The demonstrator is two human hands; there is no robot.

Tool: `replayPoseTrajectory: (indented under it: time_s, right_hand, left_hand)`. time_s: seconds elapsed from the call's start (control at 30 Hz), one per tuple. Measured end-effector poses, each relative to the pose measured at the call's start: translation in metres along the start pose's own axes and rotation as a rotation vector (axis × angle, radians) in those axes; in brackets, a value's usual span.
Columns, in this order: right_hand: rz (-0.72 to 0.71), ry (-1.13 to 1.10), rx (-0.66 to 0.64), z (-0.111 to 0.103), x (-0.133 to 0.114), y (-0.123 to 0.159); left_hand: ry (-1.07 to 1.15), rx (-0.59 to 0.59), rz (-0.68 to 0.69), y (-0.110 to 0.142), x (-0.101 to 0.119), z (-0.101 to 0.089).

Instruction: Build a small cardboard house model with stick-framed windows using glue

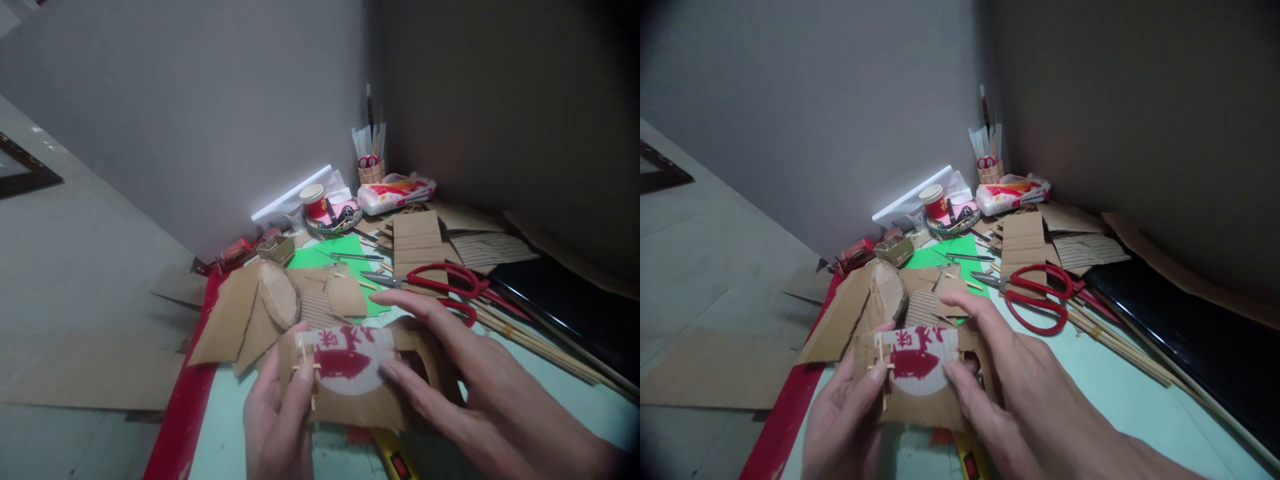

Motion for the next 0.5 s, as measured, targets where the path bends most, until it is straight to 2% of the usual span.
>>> replayPoseTrajectory:
  time_s: [0.33,0.5]
  right_hand:
    - [-0.018,0.039,0.016,-0.0008,0.0013,-0.0018]
    - [-0.013,0.041,0.01,-0.0021,0.004,-0.002]
  left_hand:
    - [-0.051,-0.004,0.02,-0.0003,0.0001,-0.0013]
    - [-0.014,-0.114,0.049,-0.0007,0.0029,-0.0033]
Point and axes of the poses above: each hand's wrist, its own y-axis away from the middle knuckle, its own z-axis out of the palm, x = y × z, the point moved 1 cm from there along -y, towards the middle knuckle, and after that the axes turned 5 degrees about x, right-handed, at the moved point
